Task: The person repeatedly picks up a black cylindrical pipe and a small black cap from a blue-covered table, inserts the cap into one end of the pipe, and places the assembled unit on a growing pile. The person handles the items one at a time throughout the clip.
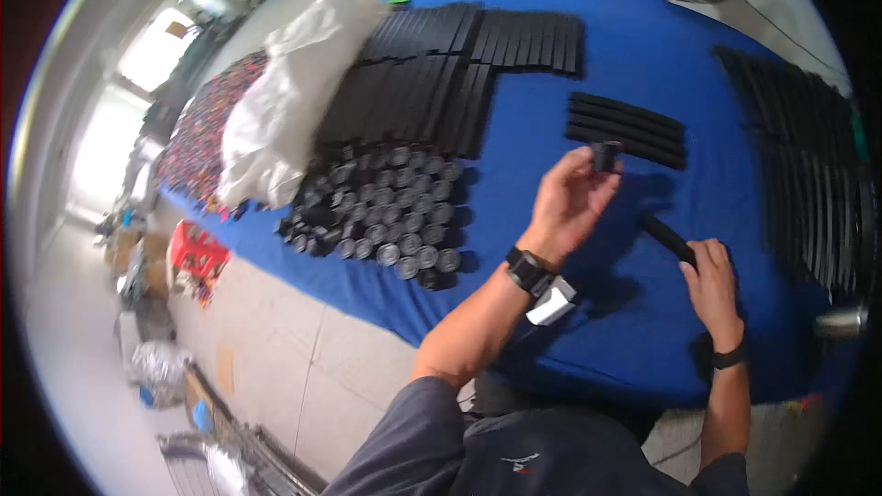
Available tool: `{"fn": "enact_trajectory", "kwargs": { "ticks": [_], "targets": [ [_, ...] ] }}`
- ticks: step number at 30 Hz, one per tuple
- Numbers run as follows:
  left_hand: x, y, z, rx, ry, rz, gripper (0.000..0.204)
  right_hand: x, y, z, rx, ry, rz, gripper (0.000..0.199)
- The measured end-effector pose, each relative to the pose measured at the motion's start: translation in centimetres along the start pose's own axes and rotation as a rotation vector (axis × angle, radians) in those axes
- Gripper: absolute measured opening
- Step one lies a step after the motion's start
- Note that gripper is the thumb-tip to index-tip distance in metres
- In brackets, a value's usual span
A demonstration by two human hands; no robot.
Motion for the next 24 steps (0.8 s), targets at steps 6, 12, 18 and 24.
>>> {"fn": "enact_trajectory", "kwargs": {
  "ticks": [6,12,18,24],
  "targets": [
    [-4.1,-2.2,2.8,-0.099,0.095,0.023,0.048,-0.5,2.3,-0.7,0.070,0.094,-0.057,0.034],
    [-4.6,-2.4,3.9,-0.134,0.045,0.022,0.042,-0.5,2.5,-1.1,0.138,0.081,-0.088,0.033],
    [-3.6,-1.3,5.3,-0.182,-0.446,0.065,0.022,-1.9,1.4,-1.2,0.209,-0.227,-0.097,0.029],
    [1.2,2.5,9.1,-0.460,-0.437,0.453,0.066,-1.5,1.5,0.4,0.185,-0.503,0.020,0.031]
  ]
}}
Point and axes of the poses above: each hand's wrist, its own y-axis away from the middle knuckle, its own x-axis out of the palm, z = x × y, the point moved 10 cm from there along -y, towards the middle knuckle, and after that the axes turned 2 degrees about y, right-handed, at the moved point
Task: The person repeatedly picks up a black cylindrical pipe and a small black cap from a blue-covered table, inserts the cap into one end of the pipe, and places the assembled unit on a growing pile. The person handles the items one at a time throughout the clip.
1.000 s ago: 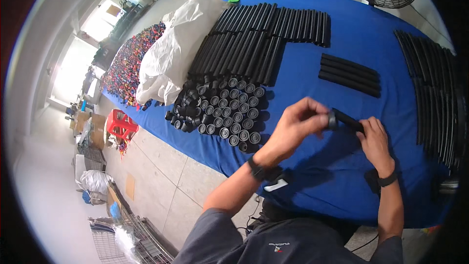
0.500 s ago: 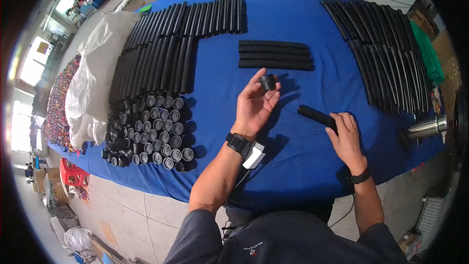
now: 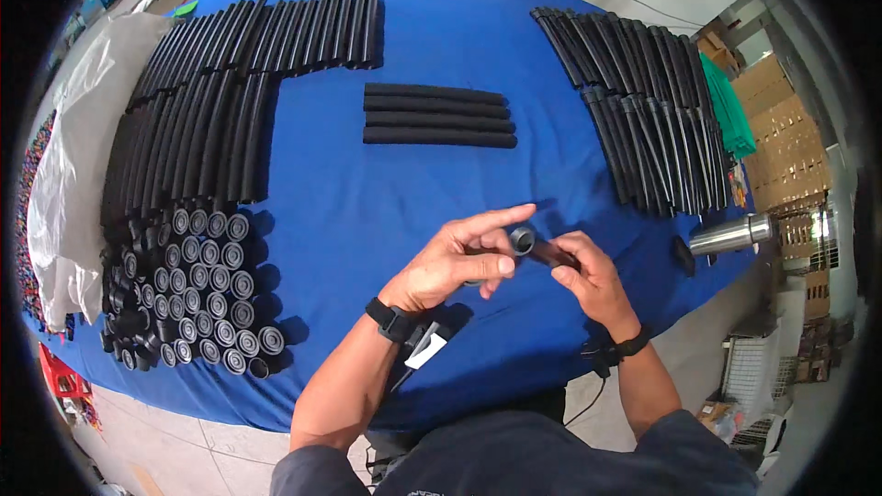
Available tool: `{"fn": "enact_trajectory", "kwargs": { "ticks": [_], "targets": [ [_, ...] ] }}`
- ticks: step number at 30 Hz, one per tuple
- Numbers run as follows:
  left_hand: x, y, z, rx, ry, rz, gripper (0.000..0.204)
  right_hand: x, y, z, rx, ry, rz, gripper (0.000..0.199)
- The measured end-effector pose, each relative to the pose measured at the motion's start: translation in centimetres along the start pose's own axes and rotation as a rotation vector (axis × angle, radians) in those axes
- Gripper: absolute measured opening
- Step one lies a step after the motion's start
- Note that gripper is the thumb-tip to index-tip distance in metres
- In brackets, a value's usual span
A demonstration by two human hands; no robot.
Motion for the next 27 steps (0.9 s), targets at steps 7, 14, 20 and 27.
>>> {"fn": "enact_trajectory", "kwargs": {
  "ticks": [7,14,20,27],
  "targets": [
    [0.3,0.4,0.2,-0.023,0.077,0.088,0.055,1.6,-0.2,2.5,-0.113,0.144,0.010,0.042],
    [-0.1,0.4,0.1,-0.007,0.118,0.073,0.054,1.2,0.1,1.7,-0.061,0.222,-0.006,0.052],
    [-0.3,0.4,0.1,-0.006,0.132,0.069,0.054,1.7,-0.9,3.8,-0.072,0.129,0.084,0.051],
    [-1.7,0.0,-0.2,0.066,0.096,-0.058,0.048,-0.2,-2.1,5.4,-0.083,0.238,-0.085,0.034]
  ]
}}
Point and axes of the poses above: each hand's wrist, its own y-axis away from the middle knuckle, its own x-axis out of the palm, z = x × y, the point moved 10 cm from there along -y, towards the middle knuckle, and after that the axes turned 2 degrees about y, right-handed, at the moved point
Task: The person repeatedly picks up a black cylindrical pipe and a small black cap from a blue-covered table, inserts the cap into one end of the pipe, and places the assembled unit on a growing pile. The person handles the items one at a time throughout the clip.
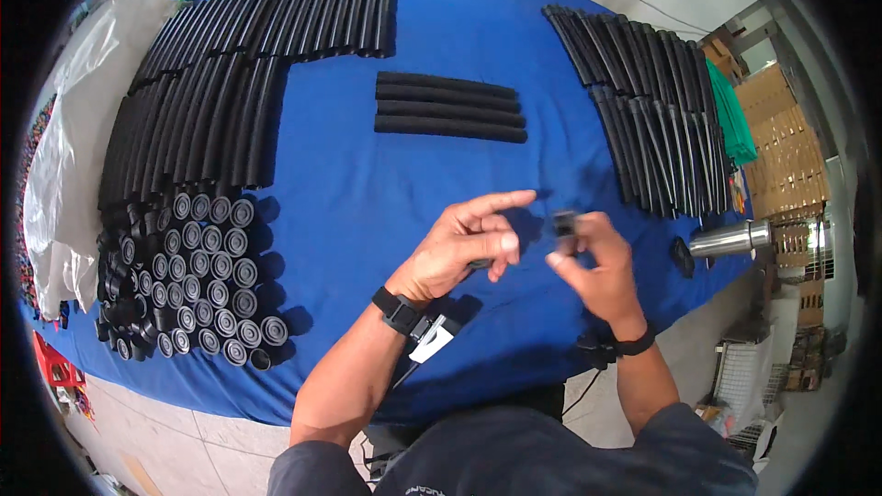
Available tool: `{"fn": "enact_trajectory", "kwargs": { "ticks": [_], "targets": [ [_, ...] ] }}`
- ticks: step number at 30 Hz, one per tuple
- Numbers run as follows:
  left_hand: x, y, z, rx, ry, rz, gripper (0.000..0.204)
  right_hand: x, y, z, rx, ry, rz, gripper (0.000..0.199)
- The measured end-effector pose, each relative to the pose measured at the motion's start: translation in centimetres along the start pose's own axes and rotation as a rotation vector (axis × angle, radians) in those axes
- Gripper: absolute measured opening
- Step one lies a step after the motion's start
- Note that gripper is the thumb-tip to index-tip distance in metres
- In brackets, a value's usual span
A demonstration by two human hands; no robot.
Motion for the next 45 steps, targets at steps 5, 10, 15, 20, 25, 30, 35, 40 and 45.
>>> {"fn": "enact_trajectory", "kwargs": {
  "ticks": [5,10,15,20,25,30,35,40,45],
  "targets": [
    [-1.5,-0.6,0.9,-0.005,-0.120,-0.107,0.042,-1.8,2.0,-7.5,0.468,-1.136,-0.418,0.018],
    [1.8,0.0,1.1,-0.093,-0.228,0.031,0.053,7.0,5.9,-11.0,0.867,-1.747,-0.338,0.020],
    [1.5,0.4,1.1,-0.121,-0.298,0.050,0.054,9.0,6.9,-9.3,0.993,-1.596,-0.137,0.027],
    [1.2,0.2,1.0,-0.114,-0.259,0.030,0.045,1.8,4.9,-6.1,0.440,-0.180,0.027,0.043],
    [1.8,0.3,0.8,-0.104,-0.180,0.071,0.047,1.8,0.8,-3.4,-0.083,0.328,-0.100,0.059],
    [2.1,0.4,0.4,-0.104,-0.126,0.103,0.049,2.5,1.2,-5.6,0.157,-0.057,0.132,0.053],
    [1.8,0.5,0.5,-0.107,-0.118,0.106,0.048,2.5,2.0,-4.8,0.161,-0.074,0.204,0.055],
    [2.0,0.5,0.3,-0.083,-0.107,0.105,0.047,2.5,2.4,-6.0,0.185,-0.061,0.246,0.058],
    [2.0,0.5,0.3,-0.093,-0.100,0.101,0.047,2.4,1.9,-4.7,0.072,-0.164,0.223,0.059]
  ]
}}
Point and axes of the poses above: each hand's wrist, its own y-axis away from the middle knuckle, its own x-axis out of the palm, z = x × y, the point moved 10 cm from there along -y, towards the middle knuckle, and after that the axes turned 2 degrees about y, right-handed, at the moved point
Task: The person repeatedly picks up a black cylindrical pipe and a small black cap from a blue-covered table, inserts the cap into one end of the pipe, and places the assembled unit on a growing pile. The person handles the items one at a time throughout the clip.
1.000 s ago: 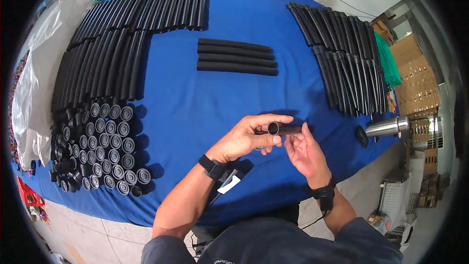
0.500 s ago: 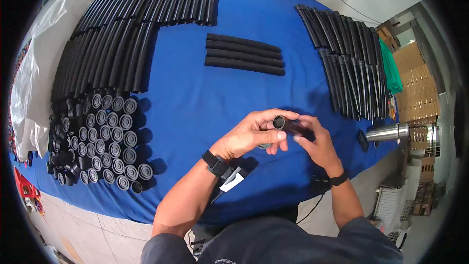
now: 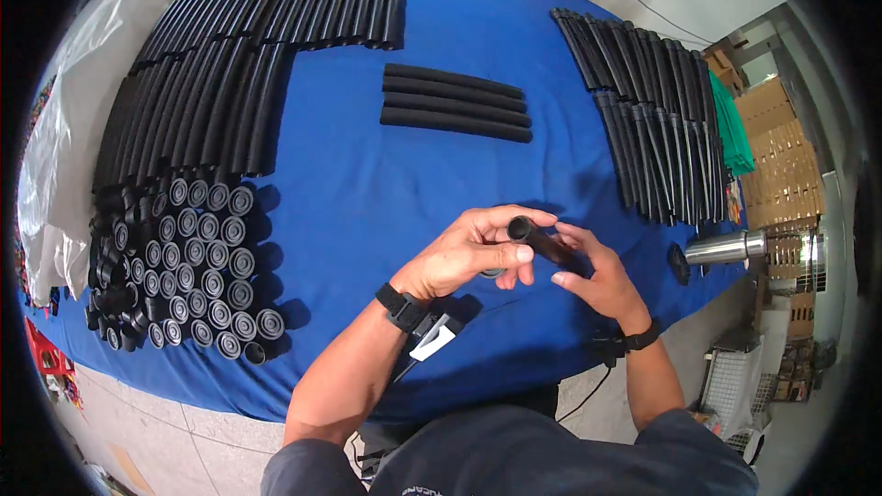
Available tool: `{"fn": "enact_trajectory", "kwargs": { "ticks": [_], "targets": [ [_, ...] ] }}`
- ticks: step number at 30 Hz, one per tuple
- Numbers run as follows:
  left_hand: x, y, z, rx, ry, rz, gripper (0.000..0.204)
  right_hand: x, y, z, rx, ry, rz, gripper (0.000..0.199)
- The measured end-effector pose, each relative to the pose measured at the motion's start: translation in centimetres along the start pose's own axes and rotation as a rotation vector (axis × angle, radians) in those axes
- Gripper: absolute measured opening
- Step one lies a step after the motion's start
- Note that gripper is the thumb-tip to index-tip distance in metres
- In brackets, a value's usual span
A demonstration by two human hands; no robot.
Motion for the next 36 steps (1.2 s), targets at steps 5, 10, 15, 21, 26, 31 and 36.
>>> {"fn": "enact_trajectory", "kwargs": {
  "ticks": [5,10,15,21,26,31,36],
  "targets": [
    [-0.1,-0.1,0.1,0.006,-0.006,-0.009,0.047,0.5,0.2,-0.5,0.027,0.239,-0.097,0.045],
    [-1.9,-0.4,-0.4,0.111,0.074,-0.107,0.056,0.8,1.3,-3.1,0.224,0.046,-0.138,0.030],
    [-5.2,0.2,-2.4,0.315,0.478,-0.313,0.057,1.6,2.8,-2.9,0.369,-0.307,-0.121,0.018],
    [-7.0,0.1,-1.5,0.290,0.615,-0.325,0.043,2.9,4.7,-3.3,0.502,-0.378,-0.056,0.021],
    [-6.7,-0.2,-1.1,0.253,0.702,-0.185,0.051,3.4,5.2,-2.8,0.502,-0.448,-0.025,0.026],
    [-6.4,-0.3,-0.8,0.234,0.687,-0.173,0.054,3.1,5.2,-2.7,0.493,-0.470,-0.035,0.020],
    [-6.5,-0.3,-0.6,0.220,0.708,-0.163,0.054,2.8,5.3,-2.3,0.444,-0.539,-0.044,0.019]
  ]
}}
Point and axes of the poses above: each hand's wrist, its own y-axis away from the middle knuckle, its own x-axis out of the palm, z = x × y, the point moved 10 cm from there along -y, towards the middle knuckle, and after that the axes turned 2 degrees about y, right-handed, at the moved point
